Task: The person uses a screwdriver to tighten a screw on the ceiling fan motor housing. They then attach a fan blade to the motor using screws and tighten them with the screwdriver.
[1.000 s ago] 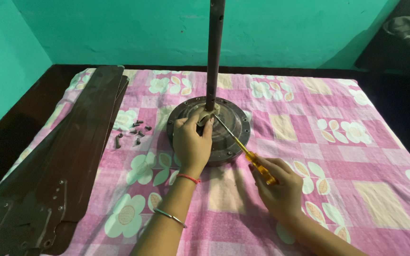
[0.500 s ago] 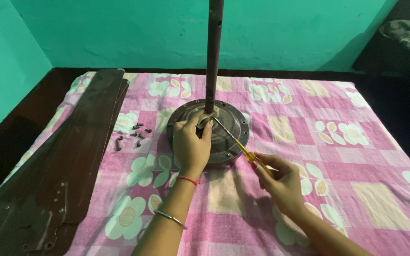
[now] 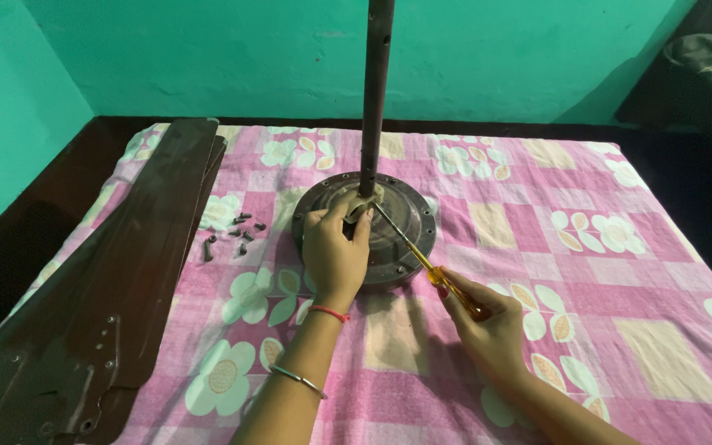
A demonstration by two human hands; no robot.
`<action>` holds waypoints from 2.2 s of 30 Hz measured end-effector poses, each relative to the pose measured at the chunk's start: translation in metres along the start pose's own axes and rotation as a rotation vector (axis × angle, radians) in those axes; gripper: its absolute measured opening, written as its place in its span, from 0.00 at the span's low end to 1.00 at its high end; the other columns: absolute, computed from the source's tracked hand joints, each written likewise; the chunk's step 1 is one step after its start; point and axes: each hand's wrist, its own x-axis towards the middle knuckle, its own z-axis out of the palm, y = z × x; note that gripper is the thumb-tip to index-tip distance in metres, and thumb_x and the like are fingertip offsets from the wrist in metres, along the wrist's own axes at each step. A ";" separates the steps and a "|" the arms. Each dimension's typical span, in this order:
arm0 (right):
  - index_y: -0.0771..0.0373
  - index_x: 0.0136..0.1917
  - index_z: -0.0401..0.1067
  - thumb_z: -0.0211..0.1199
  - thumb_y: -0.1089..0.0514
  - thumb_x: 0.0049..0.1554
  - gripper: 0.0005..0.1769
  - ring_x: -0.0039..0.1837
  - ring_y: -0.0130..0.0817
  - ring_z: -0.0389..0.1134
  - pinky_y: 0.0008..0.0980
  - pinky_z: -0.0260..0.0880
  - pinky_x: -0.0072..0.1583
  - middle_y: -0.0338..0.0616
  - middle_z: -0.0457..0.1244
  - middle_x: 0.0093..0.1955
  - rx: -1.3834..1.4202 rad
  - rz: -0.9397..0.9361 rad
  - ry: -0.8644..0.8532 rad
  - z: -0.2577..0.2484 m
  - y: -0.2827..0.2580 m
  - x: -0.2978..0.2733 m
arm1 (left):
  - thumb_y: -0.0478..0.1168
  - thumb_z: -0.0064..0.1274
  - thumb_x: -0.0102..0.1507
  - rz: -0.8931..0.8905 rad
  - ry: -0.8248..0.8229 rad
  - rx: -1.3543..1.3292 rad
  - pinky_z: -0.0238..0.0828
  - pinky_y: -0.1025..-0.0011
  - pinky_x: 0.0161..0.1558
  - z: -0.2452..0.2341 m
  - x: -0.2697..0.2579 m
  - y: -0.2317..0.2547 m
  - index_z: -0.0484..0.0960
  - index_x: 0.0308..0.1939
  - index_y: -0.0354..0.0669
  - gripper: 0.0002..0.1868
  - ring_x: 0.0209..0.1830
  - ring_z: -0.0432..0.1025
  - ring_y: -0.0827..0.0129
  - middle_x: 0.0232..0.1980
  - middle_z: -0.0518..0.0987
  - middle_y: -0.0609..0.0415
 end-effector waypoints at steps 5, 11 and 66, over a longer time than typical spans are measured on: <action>0.71 0.64 0.75 0.64 0.69 0.57 0.20 0.56 0.28 0.73 0.25 0.74 0.58 0.51 0.73 0.57 0.034 -0.030 -0.003 0.000 0.005 0.001 | 0.45 0.64 0.60 -0.029 -0.012 0.014 0.71 0.63 0.43 0.000 0.000 0.000 0.85 0.55 0.61 0.18 0.41 0.71 0.62 0.36 0.79 0.56; 0.70 0.64 0.75 0.64 0.69 0.57 0.20 0.57 0.27 0.73 0.25 0.74 0.59 0.50 0.72 0.58 0.089 -0.041 -0.010 0.001 0.008 0.002 | 0.45 0.64 0.60 -0.021 -0.004 0.014 0.71 0.64 0.44 0.001 0.001 0.000 0.85 0.55 0.60 0.18 0.41 0.71 0.62 0.37 0.80 0.57; 0.62 0.61 0.77 0.69 0.64 0.55 0.20 0.35 0.24 0.73 0.26 0.71 0.36 0.48 0.73 0.51 -0.561 -0.479 0.007 0.006 -0.004 0.006 | 0.40 0.60 0.62 0.082 -0.070 -0.099 0.67 0.66 0.49 -0.008 0.011 0.003 0.85 0.53 0.56 0.15 0.41 0.76 0.63 0.49 0.86 0.60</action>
